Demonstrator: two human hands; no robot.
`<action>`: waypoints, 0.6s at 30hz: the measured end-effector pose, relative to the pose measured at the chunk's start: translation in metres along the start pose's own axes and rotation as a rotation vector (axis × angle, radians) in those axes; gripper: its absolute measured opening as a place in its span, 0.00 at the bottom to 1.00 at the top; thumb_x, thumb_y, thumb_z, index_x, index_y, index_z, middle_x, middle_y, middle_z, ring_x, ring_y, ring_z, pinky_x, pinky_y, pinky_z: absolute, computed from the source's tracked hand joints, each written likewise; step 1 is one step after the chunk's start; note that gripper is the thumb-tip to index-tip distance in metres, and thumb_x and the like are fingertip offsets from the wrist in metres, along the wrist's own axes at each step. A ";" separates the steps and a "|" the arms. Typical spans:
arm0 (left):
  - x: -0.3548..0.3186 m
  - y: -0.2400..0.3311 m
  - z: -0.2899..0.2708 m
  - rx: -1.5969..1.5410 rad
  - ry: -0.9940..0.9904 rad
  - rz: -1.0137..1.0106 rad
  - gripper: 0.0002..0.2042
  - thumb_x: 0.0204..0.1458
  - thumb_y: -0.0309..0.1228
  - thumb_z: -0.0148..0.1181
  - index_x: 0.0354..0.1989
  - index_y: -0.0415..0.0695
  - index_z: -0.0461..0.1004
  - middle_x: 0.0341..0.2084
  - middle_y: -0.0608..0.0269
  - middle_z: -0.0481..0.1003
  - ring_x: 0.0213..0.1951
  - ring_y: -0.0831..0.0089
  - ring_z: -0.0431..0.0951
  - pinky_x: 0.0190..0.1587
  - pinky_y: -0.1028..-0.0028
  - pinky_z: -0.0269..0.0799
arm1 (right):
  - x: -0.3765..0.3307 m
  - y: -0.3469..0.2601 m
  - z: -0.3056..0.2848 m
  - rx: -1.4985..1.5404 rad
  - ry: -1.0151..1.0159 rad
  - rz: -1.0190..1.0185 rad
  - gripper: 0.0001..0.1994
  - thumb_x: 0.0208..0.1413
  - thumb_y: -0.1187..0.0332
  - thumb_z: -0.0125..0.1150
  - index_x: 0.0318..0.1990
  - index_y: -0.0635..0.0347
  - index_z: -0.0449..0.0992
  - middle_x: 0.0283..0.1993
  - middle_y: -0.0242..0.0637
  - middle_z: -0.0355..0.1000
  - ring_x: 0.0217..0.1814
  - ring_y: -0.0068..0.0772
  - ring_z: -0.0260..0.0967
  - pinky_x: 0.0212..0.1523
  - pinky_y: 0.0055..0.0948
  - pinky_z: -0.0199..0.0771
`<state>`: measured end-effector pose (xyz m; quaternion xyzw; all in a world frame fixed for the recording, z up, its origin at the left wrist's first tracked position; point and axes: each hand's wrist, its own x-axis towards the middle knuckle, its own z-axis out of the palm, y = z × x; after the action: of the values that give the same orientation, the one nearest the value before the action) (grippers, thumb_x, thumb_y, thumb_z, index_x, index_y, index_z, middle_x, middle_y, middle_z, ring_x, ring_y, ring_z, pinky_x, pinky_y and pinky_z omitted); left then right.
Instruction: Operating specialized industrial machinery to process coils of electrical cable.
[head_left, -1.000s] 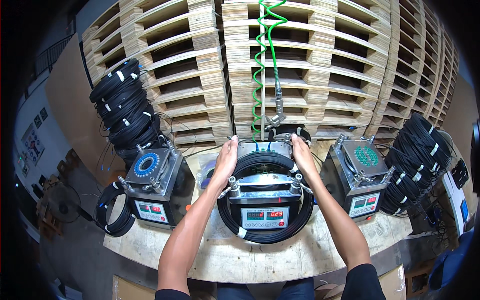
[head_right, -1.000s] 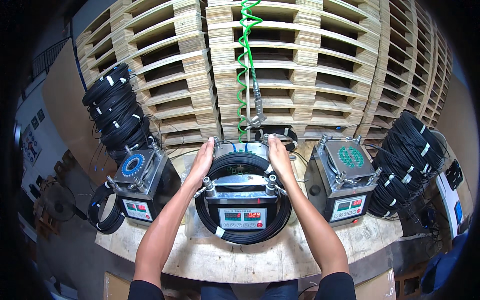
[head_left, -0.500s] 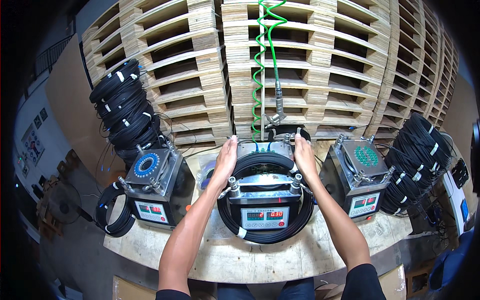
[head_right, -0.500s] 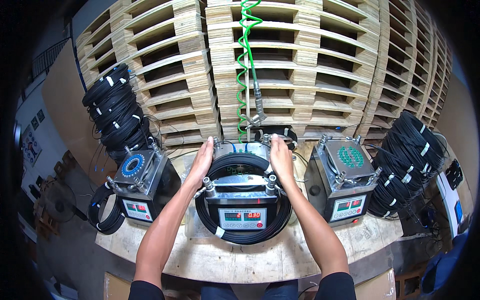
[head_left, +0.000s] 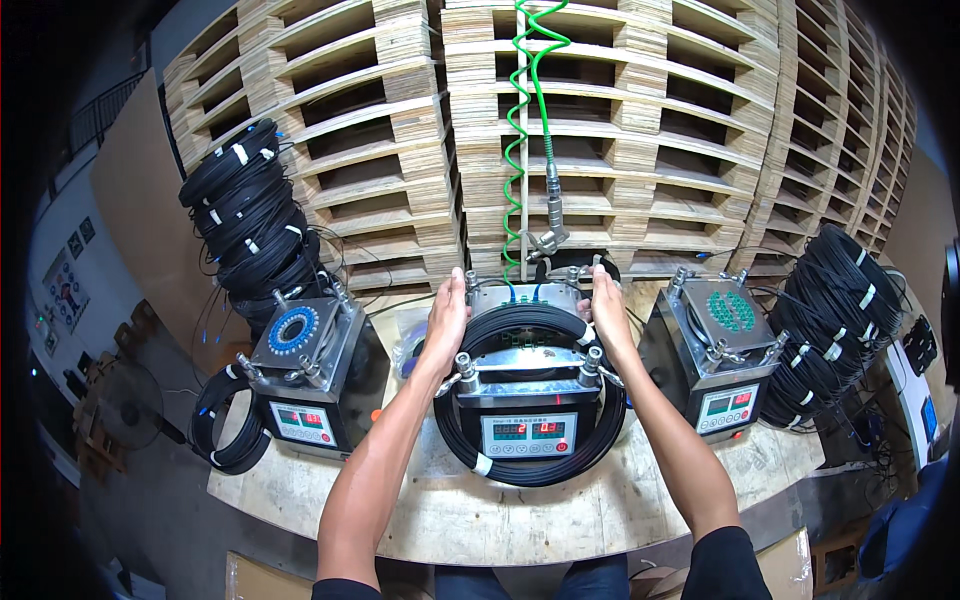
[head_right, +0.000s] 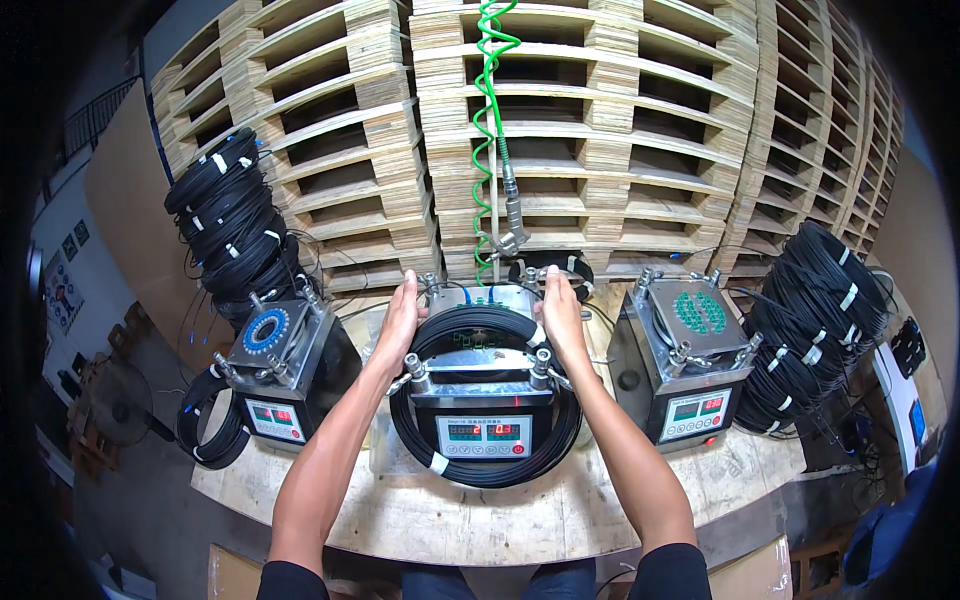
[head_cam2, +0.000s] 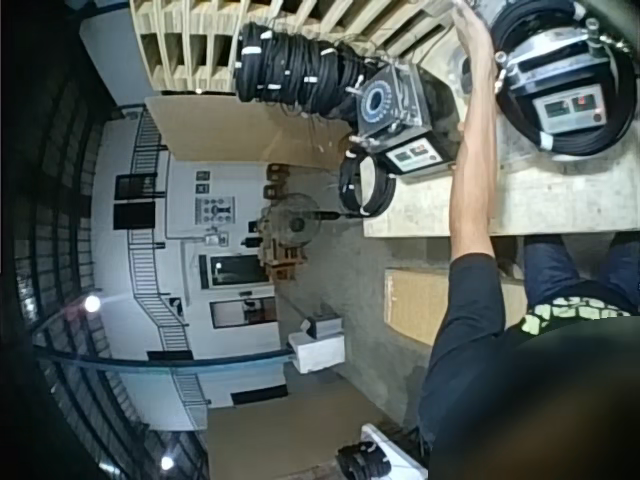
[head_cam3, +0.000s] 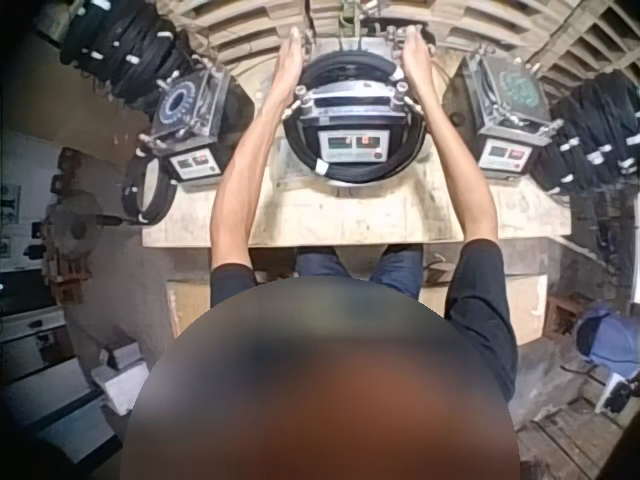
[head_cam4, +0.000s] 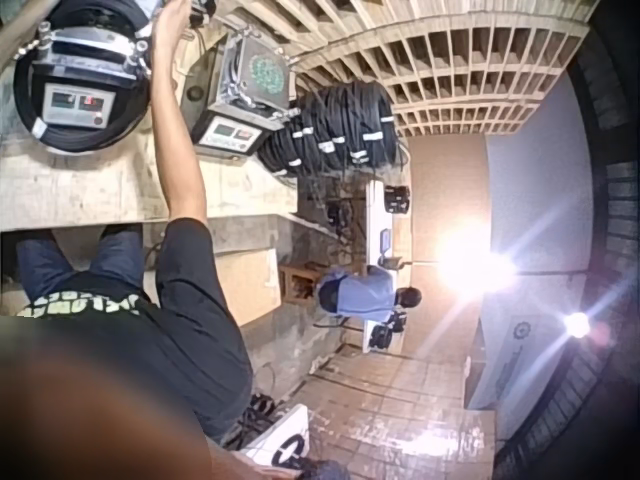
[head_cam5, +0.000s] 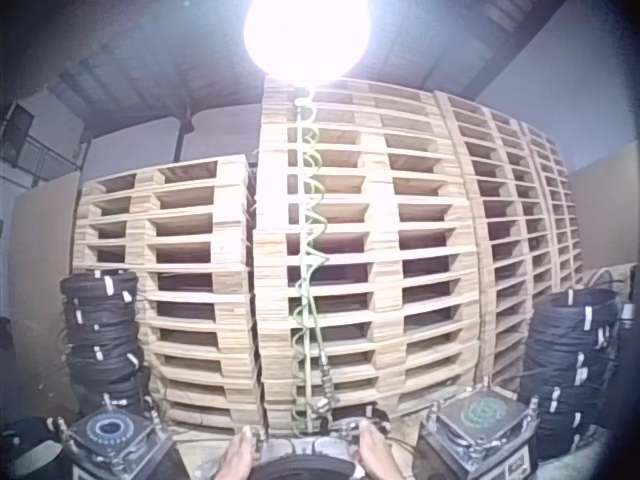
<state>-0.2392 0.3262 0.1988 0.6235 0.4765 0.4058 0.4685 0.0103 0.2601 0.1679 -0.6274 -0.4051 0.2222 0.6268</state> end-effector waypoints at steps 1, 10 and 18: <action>0.001 -0.002 -0.002 0.006 -0.016 0.005 0.43 0.66 0.66 0.33 0.72 0.36 0.59 0.57 0.54 0.71 0.47 0.68 0.71 0.57 0.67 0.66 | -0.002 -0.002 0.001 0.003 -0.004 0.001 0.32 0.73 0.42 0.35 0.55 0.65 0.74 0.25 0.39 0.73 0.27 0.31 0.74 0.30 0.33 0.73; 0.022 -0.026 -0.003 0.060 -0.014 0.077 0.40 0.68 0.63 0.34 0.66 0.34 0.66 0.56 0.48 0.72 0.54 0.59 0.68 0.60 0.65 0.63 | 0.002 0.000 0.001 -0.282 -0.001 -0.150 0.32 0.74 0.45 0.34 0.38 0.67 0.76 0.18 0.47 0.70 0.27 0.48 0.75 0.38 0.45 0.72; 0.016 -0.018 0.003 0.080 0.000 0.060 0.39 0.69 0.61 0.35 0.62 0.31 0.69 0.59 0.38 0.73 0.63 0.50 0.70 0.66 0.61 0.61 | 0.006 0.012 -0.002 -0.092 -0.041 -0.081 0.32 0.74 0.44 0.37 0.62 0.66 0.72 0.28 0.36 0.71 0.24 0.24 0.68 0.28 0.28 0.69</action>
<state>-0.2367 0.3431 0.1820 0.6558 0.4736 0.4004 0.4305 0.0179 0.2647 0.1583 -0.6340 -0.4526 0.1905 0.5975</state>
